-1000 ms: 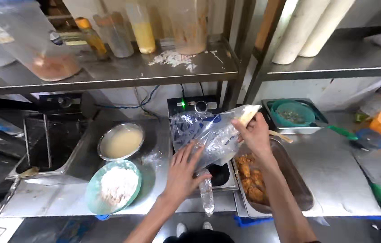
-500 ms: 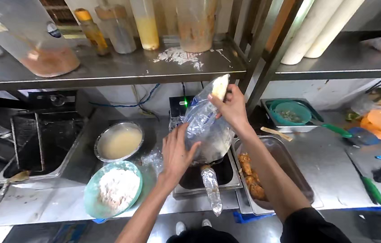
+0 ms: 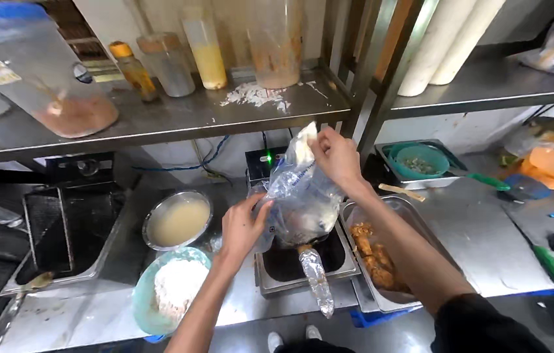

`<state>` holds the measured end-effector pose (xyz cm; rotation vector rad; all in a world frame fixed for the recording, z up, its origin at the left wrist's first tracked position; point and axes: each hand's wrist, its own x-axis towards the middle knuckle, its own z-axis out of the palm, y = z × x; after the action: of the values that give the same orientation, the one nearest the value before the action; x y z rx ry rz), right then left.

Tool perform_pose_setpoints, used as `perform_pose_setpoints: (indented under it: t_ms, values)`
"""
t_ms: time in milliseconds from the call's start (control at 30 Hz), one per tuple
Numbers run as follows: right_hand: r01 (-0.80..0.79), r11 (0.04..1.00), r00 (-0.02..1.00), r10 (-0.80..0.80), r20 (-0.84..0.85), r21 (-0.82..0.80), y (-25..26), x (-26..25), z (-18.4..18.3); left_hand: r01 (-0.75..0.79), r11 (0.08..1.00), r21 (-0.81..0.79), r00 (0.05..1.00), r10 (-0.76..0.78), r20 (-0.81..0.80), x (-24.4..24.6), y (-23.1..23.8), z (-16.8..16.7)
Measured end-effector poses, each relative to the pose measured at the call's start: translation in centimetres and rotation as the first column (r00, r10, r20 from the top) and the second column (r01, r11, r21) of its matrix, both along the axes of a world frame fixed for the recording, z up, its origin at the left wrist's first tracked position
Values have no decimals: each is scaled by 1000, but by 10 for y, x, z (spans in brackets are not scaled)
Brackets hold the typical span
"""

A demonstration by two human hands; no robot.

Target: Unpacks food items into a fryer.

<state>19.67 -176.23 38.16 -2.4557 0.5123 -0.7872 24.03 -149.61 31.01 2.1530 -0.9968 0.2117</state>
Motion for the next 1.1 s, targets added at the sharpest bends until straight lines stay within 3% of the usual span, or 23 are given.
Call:
perform_pose_setpoints:
  t_ms: [167,267,367,433,567,667,767,933,1100]
  values:
    - [0,978,992,-27,-125,-207,14,-8,25,-8,1000,-7,1000,9,18,-1,11,-7]
    - [12,939,995,-45,-88,-345,18,-3,30,-2,1000,-11,999,3,41,-2,16,-7]
    - [4,933,999,-19,-38,-360,22,-2,35,-15,999,-34,999,16,47,2,17,-3]
    - [-96,939,995,89,-34,-329,20,-3,36,-61,996,-68,998,60,-11,6,13,1]
    - [-366,931,921,365,-134,19,-12,-28,5,-126,986,-108,989,117,-90,14,14,3]
    - [-235,961,949,258,-180,143,-39,-47,-59,-185,969,-166,982,173,-80,28,10,-8]
    - [-104,992,967,118,-224,73,-52,-42,-108,-210,959,-190,977,199,-72,33,5,-11]
    - [36,997,958,-56,-281,-76,-43,-38,-85,-213,945,-248,977,207,-50,40,-4,5]
    - [65,990,990,-79,-114,-125,-36,-42,-44,-226,916,-330,972,232,-20,51,-6,36]
